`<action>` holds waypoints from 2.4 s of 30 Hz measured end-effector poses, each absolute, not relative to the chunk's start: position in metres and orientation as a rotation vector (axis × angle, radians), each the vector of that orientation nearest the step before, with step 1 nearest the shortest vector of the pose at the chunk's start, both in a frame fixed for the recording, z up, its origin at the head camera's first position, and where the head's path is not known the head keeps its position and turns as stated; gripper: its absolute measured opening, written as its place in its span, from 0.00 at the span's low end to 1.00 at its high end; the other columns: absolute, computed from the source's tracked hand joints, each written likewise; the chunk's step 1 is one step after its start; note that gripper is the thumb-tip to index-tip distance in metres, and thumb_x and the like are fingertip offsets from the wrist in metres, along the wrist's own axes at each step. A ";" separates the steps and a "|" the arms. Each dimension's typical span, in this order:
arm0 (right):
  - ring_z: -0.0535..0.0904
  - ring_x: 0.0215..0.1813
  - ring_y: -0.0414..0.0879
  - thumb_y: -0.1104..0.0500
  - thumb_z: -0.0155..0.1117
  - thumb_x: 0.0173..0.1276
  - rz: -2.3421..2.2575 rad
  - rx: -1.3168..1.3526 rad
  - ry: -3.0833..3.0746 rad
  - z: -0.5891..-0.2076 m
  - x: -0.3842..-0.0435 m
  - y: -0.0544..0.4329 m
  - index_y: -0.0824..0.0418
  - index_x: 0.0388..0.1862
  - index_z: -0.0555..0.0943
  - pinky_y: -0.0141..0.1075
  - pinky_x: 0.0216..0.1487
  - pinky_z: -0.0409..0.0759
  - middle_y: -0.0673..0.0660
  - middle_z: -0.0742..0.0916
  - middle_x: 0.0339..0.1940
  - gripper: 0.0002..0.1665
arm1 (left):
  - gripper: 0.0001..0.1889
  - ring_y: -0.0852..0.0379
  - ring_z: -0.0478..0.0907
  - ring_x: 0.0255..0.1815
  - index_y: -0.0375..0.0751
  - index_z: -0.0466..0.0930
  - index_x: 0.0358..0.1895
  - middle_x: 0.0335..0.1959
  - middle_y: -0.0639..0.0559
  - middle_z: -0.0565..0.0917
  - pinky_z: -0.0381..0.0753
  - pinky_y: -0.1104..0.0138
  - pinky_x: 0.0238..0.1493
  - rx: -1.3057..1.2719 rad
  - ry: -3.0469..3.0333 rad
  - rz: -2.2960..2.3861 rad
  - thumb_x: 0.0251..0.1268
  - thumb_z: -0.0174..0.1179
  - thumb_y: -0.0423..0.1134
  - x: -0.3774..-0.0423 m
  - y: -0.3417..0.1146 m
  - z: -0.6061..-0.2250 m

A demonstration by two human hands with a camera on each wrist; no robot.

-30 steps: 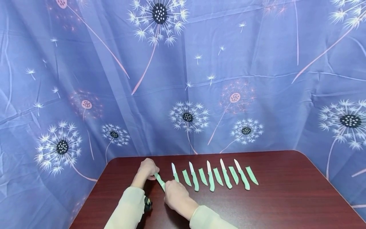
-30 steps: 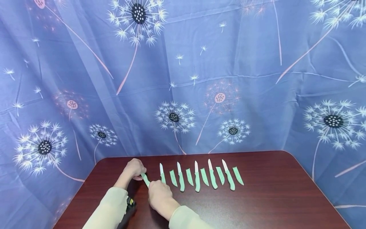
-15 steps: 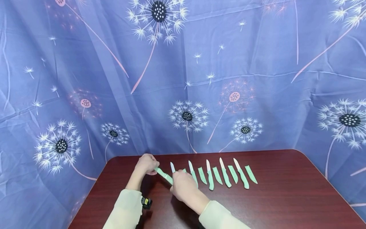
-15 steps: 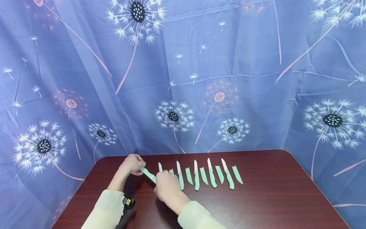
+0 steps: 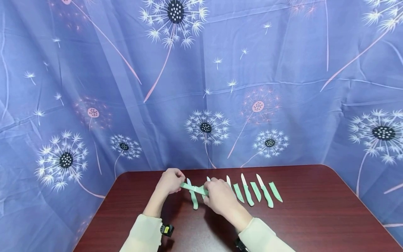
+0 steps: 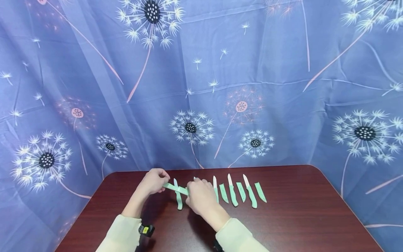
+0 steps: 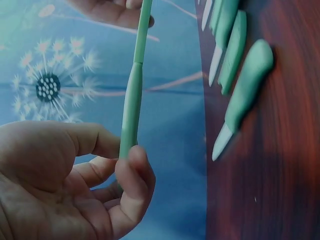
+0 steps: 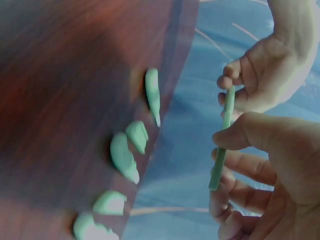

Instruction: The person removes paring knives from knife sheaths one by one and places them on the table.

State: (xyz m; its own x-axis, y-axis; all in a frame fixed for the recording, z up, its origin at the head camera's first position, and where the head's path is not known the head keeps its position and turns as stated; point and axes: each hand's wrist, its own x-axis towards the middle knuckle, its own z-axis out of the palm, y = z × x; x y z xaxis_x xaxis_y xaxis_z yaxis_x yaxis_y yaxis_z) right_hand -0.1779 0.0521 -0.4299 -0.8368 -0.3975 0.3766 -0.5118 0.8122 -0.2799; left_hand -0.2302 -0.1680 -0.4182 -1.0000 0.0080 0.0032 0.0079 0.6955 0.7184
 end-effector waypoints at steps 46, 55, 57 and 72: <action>0.76 0.39 0.44 0.56 0.82 0.52 0.393 0.756 -2.453 -0.446 -0.169 0.159 0.46 0.37 0.90 0.59 0.53 0.78 0.42 0.81 0.34 0.13 | 0.11 0.56 0.76 0.39 0.53 0.90 0.43 0.39 0.61 0.82 0.75 0.63 0.38 1.013 3.440 0.482 0.59 0.79 0.41 -0.170 -0.087 -0.453; 0.75 0.37 0.43 0.59 0.80 0.50 0.372 0.793 -2.399 -0.452 -0.169 0.162 0.48 0.37 0.89 0.42 0.40 0.71 0.42 0.82 0.36 0.14 | 0.12 0.56 0.74 0.37 0.54 0.90 0.41 0.36 0.62 0.80 0.71 0.67 0.34 1.136 3.497 0.414 0.54 0.81 0.40 -0.168 -0.083 -0.458; 0.75 0.37 0.42 0.59 0.80 0.50 0.358 0.790 -2.397 -0.453 -0.169 0.161 0.48 0.37 0.89 0.40 0.38 0.69 0.42 0.83 0.36 0.14 | 0.12 0.56 0.74 0.37 0.54 0.90 0.41 0.36 0.61 0.80 0.71 0.67 0.34 1.142 3.499 0.416 0.54 0.81 0.40 -0.168 -0.083 -0.458; 0.76 0.38 0.43 0.56 0.85 0.52 0.314 0.855 -2.374 -0.458 -0.170 0.164 0.47 0.41 0.91 0.40 0.38 0.69 0.42 0.83 0.35 0.17 | 0.10 0.56 0.73 0.37 0.55 0.91 0.43 0.37 0.60 0.79 0.69 0.67 0.35 1.062 3.477 0.295 0.59 0.79 0.42 -0.165 -0.081 -0.460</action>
